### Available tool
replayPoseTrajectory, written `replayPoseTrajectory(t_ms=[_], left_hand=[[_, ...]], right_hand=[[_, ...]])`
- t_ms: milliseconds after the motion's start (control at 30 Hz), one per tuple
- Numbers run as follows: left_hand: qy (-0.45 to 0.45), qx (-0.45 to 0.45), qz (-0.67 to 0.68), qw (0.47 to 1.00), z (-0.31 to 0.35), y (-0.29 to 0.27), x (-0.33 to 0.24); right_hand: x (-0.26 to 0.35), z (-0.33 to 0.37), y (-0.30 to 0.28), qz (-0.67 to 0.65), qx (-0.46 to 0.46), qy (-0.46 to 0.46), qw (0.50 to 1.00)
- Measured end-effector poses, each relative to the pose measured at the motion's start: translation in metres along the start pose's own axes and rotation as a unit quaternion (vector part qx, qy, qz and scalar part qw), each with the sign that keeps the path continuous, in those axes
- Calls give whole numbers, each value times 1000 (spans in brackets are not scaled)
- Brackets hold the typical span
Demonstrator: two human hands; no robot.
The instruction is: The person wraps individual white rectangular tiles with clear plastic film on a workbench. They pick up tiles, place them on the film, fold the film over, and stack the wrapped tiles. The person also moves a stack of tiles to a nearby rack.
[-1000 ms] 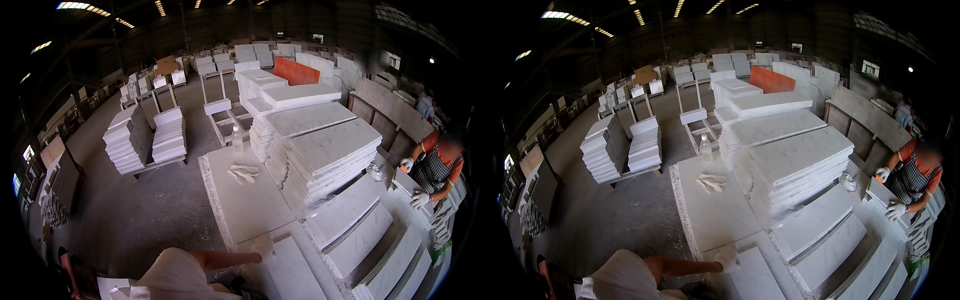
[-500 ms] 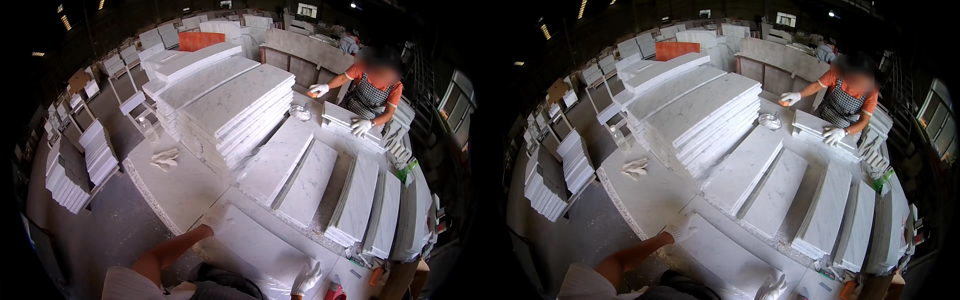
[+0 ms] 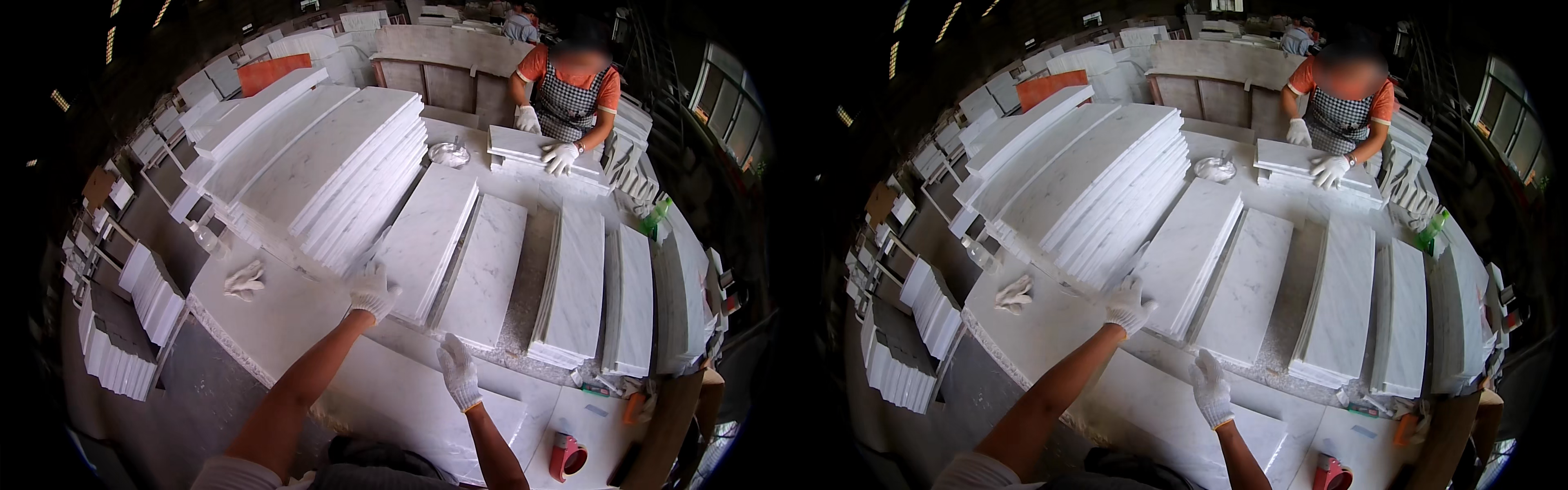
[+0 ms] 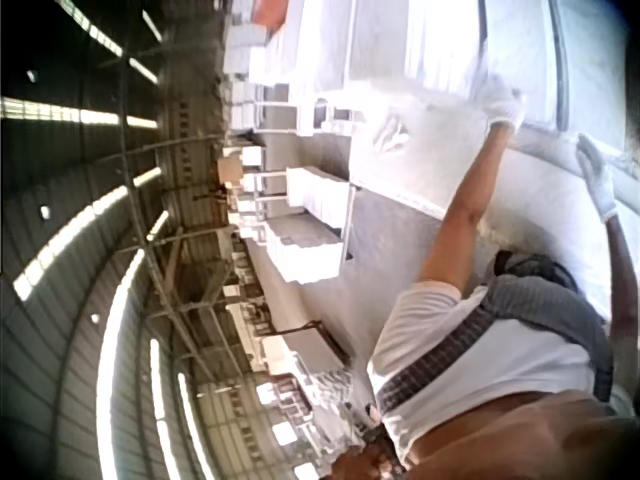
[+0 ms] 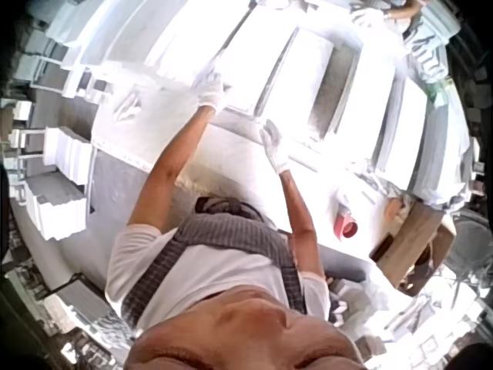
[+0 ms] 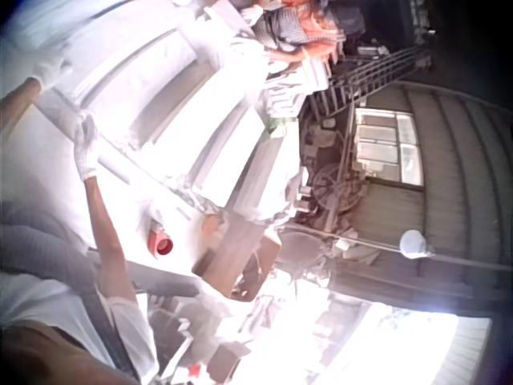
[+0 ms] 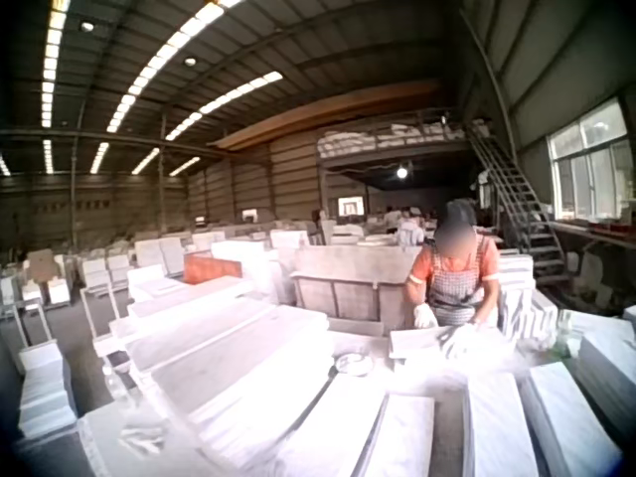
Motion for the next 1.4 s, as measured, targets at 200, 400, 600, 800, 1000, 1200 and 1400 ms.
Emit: replayPoseTrajectory(t_ms=[200, 400, 600, 800, 1000, 1200, 1400], left_hand=[[-125, 71, 20, 989, -23, 0, 13], [-141, 112, 53, 982, -19, 8, 27], [-36, 76, 198, 977, 0, 5, -55], [2, 48, 270, 962, 17, 9, -53], [-32, -17, 407, 913, 63, -1, 0], [-69, 90, 455, 883, 135, 4, 15], [-38, 162, 499, 851, 148, 9, -11]], right_hand=[[-37, -63, 40, -82, 30, 33, 996], [-17, -74, 76, -365, 83, 167, 912], [-88, -78, 102, -583, 91, 209, 780], [-55, -95, 73, -490, 77, 145, 856], [-28, -95, 53, -582, -2, 144, 800], [16, -97, -16, -573, -109, 80, 808], [49, -38, -90, -527, -129, 49, 839]])
Point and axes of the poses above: each hand's wrist, its own z-axis away from the middle knuckle, its own y-axis out of the palm, x = y × z, the point moved 10 cm from there along -z, towards the middle knuckle, and after that the axes turned 4 degrees about y, right-handed, at the moved point
